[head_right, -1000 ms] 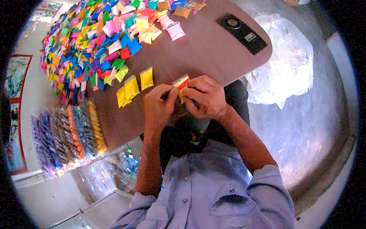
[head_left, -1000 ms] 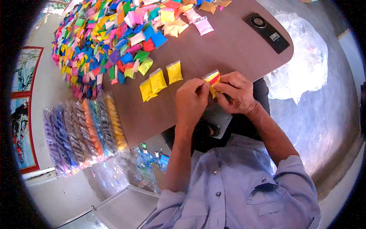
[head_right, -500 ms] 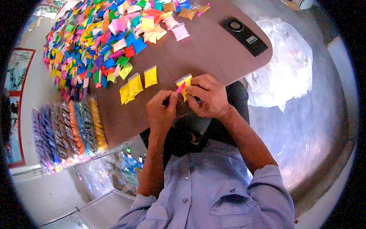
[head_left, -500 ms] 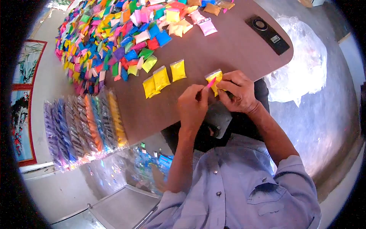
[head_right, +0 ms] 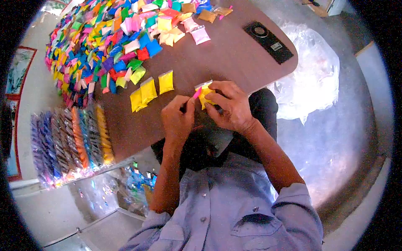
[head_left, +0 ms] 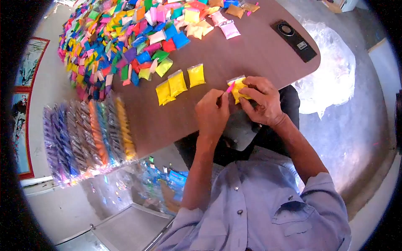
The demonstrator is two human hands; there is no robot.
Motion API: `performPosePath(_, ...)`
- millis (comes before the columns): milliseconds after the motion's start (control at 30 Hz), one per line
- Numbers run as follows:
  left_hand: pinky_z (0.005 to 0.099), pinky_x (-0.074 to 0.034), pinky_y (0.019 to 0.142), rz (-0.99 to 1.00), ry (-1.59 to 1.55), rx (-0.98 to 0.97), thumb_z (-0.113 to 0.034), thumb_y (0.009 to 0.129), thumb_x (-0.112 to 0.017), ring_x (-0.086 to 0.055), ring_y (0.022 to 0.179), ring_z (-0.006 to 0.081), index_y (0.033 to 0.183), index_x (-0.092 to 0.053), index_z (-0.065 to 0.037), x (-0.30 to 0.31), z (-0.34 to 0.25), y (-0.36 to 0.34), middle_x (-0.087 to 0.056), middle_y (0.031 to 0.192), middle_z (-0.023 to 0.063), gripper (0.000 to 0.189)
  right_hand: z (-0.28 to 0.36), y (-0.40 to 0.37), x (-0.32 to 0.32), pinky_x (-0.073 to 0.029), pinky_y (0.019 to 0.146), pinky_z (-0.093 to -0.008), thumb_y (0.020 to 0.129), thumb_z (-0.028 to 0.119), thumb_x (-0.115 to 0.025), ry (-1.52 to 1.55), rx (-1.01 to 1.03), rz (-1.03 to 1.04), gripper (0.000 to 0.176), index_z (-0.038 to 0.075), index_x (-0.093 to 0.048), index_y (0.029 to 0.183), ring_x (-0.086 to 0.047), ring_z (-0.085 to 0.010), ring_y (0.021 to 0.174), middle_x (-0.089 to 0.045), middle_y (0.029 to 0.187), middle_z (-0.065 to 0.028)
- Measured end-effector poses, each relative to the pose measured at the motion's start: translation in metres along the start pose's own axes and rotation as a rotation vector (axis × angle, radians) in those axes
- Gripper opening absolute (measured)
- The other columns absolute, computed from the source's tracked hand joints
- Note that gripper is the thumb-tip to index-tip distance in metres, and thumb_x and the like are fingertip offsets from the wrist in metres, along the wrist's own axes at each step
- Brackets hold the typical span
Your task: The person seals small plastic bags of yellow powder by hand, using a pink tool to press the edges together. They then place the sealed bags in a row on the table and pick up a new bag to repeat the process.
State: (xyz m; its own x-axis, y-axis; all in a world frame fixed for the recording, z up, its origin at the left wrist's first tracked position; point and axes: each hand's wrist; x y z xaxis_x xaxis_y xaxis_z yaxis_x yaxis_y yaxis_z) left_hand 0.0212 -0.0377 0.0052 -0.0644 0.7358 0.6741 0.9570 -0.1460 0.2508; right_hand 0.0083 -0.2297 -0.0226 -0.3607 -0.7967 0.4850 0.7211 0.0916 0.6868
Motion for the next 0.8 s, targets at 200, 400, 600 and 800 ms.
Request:
performPosePath(200,0.0356,-0.054,0.067,-0.079,-0.017,0.011,-0.015,0.094,-0.072,-0.072,0.074,0.0263,0.094,-0.072,-0.001,0.004,0.005,0.005,-0.073,0.086,0.0155,0.014,0.002,0.004,0.009,-0.057,0.089,-0.0451,0.077,0.008,-0.078,-0.043,0.028,0.110,0.028,0.007,-0.072,0.104,-0.068,-0.0360,0.102,-0.069,0.113,-0.0143)
performPosePath(400,0.0355,-0.054,0.067,-0.010,-0.113,0.118,-0.015,0.094,-0.072,-0.072,0.072,0.0247,0.095,-0.073,-0.001,0.006,-0.012,-0.013,-0.073,0.084,0.0141,0.013,0.006,0.006,0.008,-0.057,0.089,-0.0445,0.082,0.007,-0.076,-0.048,-0.063,0.121,0.026,0.003,-0.072,0.107,-0.069,-0.0367,0.102,-0.070,0.114,-0.0163)
performPosePath(600,0.0361,-0.054,0.066,-0.041,0.018,0.080,-0.013,0.094,-0.072,-0.071,0.071,0.0231,0.093,-0.073,-0.001,0.007,0.005,-0.008,-0.073,0.083,0.0136,0.012,0.001,0.006,0.006,-0.058,0.086,-0.0433,0.086,0.009,-0.076,-0.077,-0.064,0.142,0.024,0.002,-0.074,0.108,-0.069,-0.0356,0.098,-0.070,0.110,-0.0169)
performPosePath(800,0.0385,-0.054,0.064,-0.071,-0.195,0.092,-0.012,0.093,-0.072,-0.072,0.072,0.0303,0.089,-0.070,-0.001,0.013,-0.019,-0.017,-0.072,0.084,0.0160,0.012,0.001,0.009,0.000,-0.057,0.081,-0.0421,0.086,0.009,-0.076,-0.049,-0.138,0.134,0.020,0.003,-0.076,0.105,-0.069,-0.0344,0.091,-0.070,0.102,-0.0162)
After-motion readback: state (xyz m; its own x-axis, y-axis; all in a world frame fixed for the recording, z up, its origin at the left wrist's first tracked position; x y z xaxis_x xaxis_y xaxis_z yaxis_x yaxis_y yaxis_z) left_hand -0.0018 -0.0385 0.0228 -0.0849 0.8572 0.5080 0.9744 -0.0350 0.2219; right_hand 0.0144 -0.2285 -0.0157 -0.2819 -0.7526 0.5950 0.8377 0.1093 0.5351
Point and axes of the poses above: each hand's wrist, its own y-axis towards the middle knuckle, its own x-axis out of the back of the hand, z = x × y
